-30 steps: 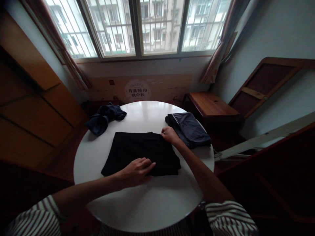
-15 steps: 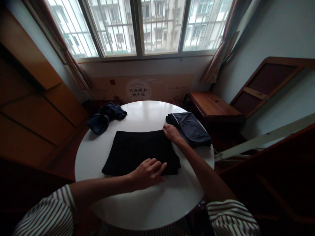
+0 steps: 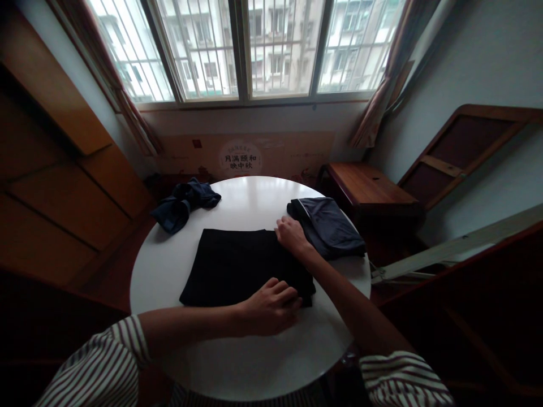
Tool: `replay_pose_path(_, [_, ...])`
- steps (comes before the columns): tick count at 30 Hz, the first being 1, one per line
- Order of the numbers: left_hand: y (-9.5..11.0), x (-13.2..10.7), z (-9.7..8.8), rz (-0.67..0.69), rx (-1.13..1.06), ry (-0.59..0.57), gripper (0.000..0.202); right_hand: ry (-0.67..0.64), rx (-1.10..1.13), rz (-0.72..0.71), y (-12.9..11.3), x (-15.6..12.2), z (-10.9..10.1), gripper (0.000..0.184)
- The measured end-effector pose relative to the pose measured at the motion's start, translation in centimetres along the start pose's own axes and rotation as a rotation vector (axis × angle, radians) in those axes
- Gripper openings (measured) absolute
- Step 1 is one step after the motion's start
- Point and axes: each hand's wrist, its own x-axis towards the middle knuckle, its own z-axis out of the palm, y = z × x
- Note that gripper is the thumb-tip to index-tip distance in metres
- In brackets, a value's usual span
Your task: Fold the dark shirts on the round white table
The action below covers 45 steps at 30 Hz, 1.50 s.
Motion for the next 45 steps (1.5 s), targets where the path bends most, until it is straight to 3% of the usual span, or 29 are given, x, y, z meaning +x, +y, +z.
replay_pose_path(3, [0.2, -0.3, -0.2, 0.037, -0.055, 0.027, 0.041, -0.068, 0.069, -0.317, -3.3, -1.4, 0.8, 0.04])
replay_pose_path(5, [0.5, -0.4, -0.3, 0.11, -0.066, 0.011, 0.039, -0.15, 0.092, -0.446, -4.7, -1.9, 1.9, 0.054])
replay_pose_path(9, [1.4, -1.0, -1.5, 0.281, -0.128, -0.076, 0.033, -0.229, 0.051, -0.327, -4.3, -1.3, 3.0, 0.061])
replay_pose_path(12, [1.4, -2.7, -3.9, 0.247, -0.279, -0.117, 0.029, -0.192, 0.021, -0.236, -3.0, -1.5, 1.8, 0.061])
replay_pose_path(14, [0.3, -4.8, -5.7, 0.07, -0.374, -0.093, 0.028, -0.146, 0.022, -0.237, -2.6, -2.9, 0.5, 0.059])
replay_pose_path(16, [-1.7, -7.7, -7.3, -0.221, -0.421, -0.002, 0.029, -0.129, 0.066, -0.28, -2.8, -5.3, -0.5, 0.058])
replay_pose_path(19, [-5.7, -12.6, -8.5, -0.851, -0.439, 0.24, 0.027, -0.172, 0.15, -0.383, -3.9, -9.4, -0.9, 0.062])
replay_pose_path(22, [-8.8, -16.4, -8.7, -1.422, -0.704, 0.445, 0.041, -0.228, 0.166, -0.463, -5.3, -12.4, -0.1, 0.07])
replay_pose_path(23, [-9.5, -17.1, -8.7, -1.543, -0.845, 0.498, 0.048, -0.236, 0.158, -0.475, -5.7, -12.9, 0.2, 0.073])
replay_pose_path(25, [-10.5, -17.8, -8.8, -1.659, -1.087, 0.557, 0.06, -0.232, 0.132, -0.486, -6.4, -13.4, 0.9, 0.076])
replay_pose_path(28, [-11.8, -17.1, -8.9, -1.673, -1.211, 0.477, 0.07, -0.219, 0.089, -0.489, -7.0, -13.0, 1.3, 0.078])
replay_pose_path(33, [-12.1, -15.3, -9.3, -1.516, -1.263, 0.144, 0.05, -0.205, 0.039, -0.488, -6.5, -13.2, 1.0, 0.061])
replay_pose_path(35, [-11.4, -15.3, -9.4, -1.471, -1.264, 0.086, 0.048, -0.192, 0.039, -0.492, -5.6, -13.9, 0.8, 0.057])
replay_pose_path(40, [-9.8, -16.4, -8.9, -1.475, -1.249, 0.223, 0.06, -0.149, 0.068, -0.465, -2.9, -15.7, 0.1, 0.058])
replay_pose_path(43, [-10.3, -16.3, -8.7, -1.496, -1.411, 0.295, 0.056, -0.143, 0.116, -0.473, -2.6, -15.6, -0.5, 0.056])
replay_pose_path(45, [-11.1, -15.5, -8.7, -1.43, -1.541, 0.341, 0.049, -0.125, 0.153, -0.46, -3.1, -14.9, -0.8, 0.057])
